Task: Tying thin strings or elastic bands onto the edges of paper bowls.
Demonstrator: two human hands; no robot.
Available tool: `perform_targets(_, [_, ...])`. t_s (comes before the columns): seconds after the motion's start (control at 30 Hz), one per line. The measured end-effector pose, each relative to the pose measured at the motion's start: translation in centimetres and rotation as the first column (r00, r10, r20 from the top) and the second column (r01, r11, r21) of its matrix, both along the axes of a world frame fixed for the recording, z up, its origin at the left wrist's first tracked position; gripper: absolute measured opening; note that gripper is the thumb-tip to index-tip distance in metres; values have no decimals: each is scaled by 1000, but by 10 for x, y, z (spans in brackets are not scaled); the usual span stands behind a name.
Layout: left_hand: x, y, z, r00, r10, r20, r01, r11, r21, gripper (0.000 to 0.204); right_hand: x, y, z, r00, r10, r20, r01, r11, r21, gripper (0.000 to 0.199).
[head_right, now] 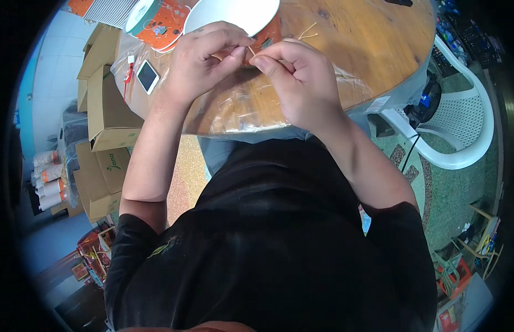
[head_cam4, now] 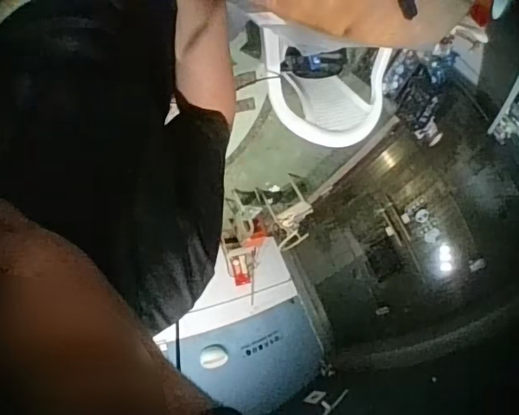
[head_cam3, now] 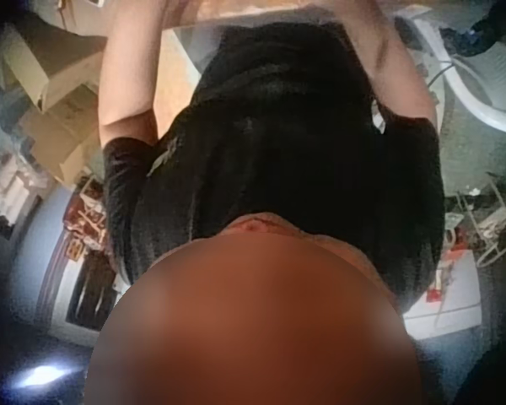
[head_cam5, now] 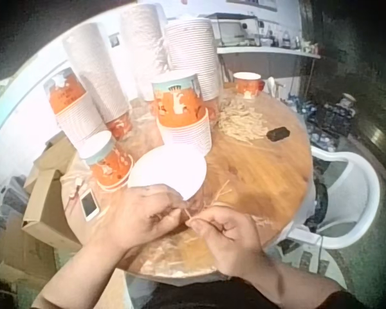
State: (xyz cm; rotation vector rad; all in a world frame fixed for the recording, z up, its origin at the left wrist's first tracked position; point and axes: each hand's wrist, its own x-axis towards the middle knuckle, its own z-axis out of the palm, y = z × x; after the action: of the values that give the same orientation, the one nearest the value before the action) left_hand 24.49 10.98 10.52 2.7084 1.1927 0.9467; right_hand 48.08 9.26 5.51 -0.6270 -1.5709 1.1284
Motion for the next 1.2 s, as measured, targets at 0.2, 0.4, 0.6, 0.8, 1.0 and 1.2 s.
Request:
perform_targets(0.2, [16, -23, 11, 969, 246, -19, -244, 966, 81, 24, 23, 11, 25, 952, 67, 298, -33, 992, -118, 19])
perform_targets(0.4, [-17, -36, 24, 950, 273, -151, -256, 959, 123, 24, 75, 38, 75, 683, -47, 729, -18, 997, 81, 19])
perform_targets(0.6, [-69, -35, 39, 956, 215, -200, -238, 966, -97, 21, 109, 55, 130, 614, -58, 787, -142, 973, 183, 17])
perform_targets(0.8, [-44, -54, 21, 938, 341, 56, -323, 923, -210, 53, 109, 58, 143, 772, 174, 611, -263, 963, 57, 18])
perform_targets(1.0, [-34, -40, -18, 894, 390, 220, -373, 920, -117, 57, 87, 66, 140, 889, 173, 424, -220, 973, 63, 20])
perform_targets(1.2, [-49, -44, -3, 836, 449, 315, -277, 841, -464, 52, 106, 92, 140, 902, -60, 427, 30, 997, 77, 23])
